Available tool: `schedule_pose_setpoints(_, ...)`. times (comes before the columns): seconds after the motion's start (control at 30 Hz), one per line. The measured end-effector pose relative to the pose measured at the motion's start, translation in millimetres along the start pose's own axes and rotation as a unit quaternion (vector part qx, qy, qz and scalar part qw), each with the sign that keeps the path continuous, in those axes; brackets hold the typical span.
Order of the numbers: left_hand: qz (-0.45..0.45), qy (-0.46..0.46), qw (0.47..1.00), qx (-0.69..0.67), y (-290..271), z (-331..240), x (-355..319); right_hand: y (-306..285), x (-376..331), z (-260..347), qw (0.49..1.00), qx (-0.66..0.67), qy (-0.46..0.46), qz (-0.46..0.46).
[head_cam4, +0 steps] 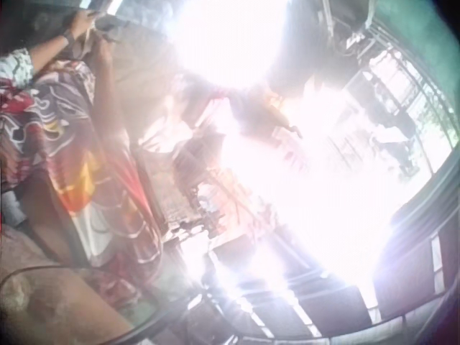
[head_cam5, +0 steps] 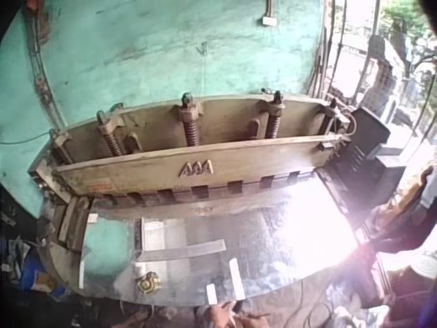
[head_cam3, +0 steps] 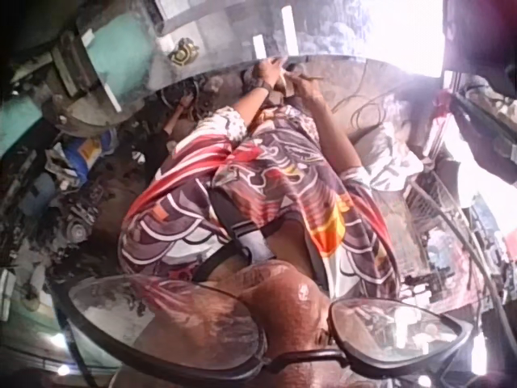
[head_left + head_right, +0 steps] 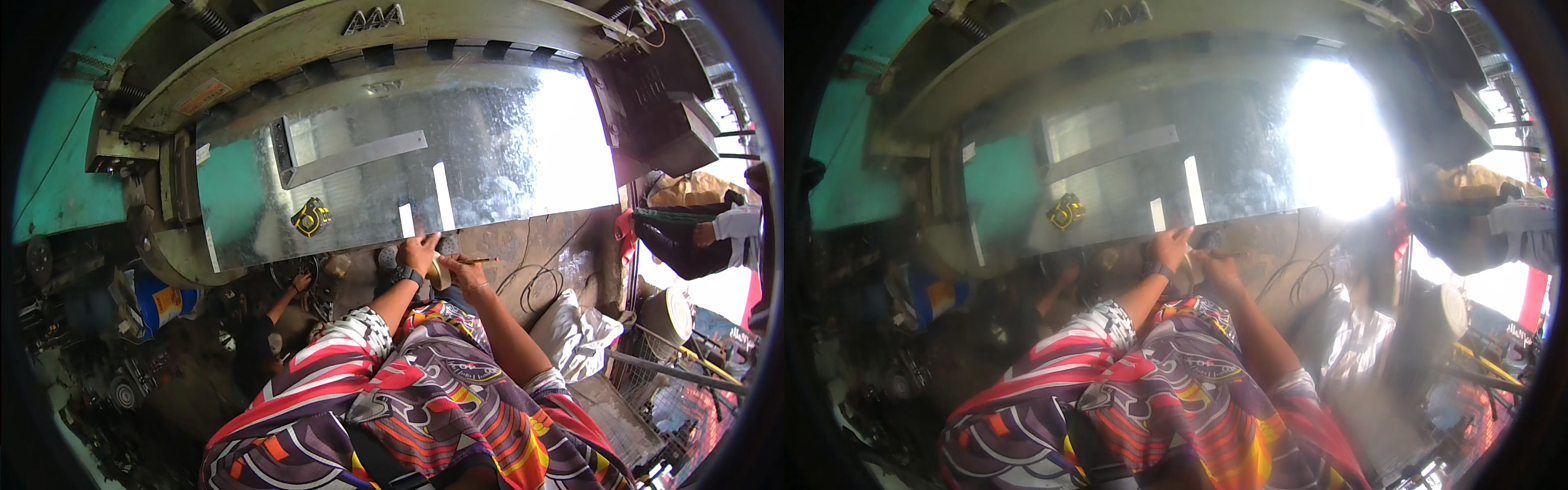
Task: The person measures a large metal sheet on a workbench using a tape measure and marks it with a pencil. They also apply masking tape to the sheet at measured intervals.
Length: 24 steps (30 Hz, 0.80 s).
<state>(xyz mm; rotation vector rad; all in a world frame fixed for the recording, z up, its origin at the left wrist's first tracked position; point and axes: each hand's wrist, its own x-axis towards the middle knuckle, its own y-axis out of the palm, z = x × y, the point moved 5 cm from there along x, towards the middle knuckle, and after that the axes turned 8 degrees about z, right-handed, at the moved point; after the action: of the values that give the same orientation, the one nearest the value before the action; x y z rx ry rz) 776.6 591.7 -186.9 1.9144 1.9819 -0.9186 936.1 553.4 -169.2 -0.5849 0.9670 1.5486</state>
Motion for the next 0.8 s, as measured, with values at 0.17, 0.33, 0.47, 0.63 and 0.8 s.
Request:
schedule_pose_setpoints(0.17,0.059,0.100,0.991,-0.071,-10.8,16.1,-22.7,7.5,-16.1,-15.0,0.996,-0.079,-0.009,-0.034)
schedule_pose_setpoints(0.33,0.072,0.229,0.966,-0.098,-82.2,-30.4,-22.0,67.4,-58.9,21.4,0.985,-0.098,-0.143,-0.016)
schedule_pose_setpoints(0.47,0.128,0.131,0.977,-0.105,-122.9,-78.8,10.2,98.8,-72.9,47.3,0.940,-0.239,-0.240,-0.030)
schedule_pose_setpoints(0.63,0.152,0.131,0.961,-0.188,-129.2,-99.1,36.5,104.0,-69.0,52.4,0.956,-0.215,-0.114,-0.164)
schedule_pose_setpoints(0.8,0.112,0.095,0.966,-0.215,-140.1,-104.0,79.4,125.7,-67.5,70.2,0.931,-0.264,-0.193,-0.159)
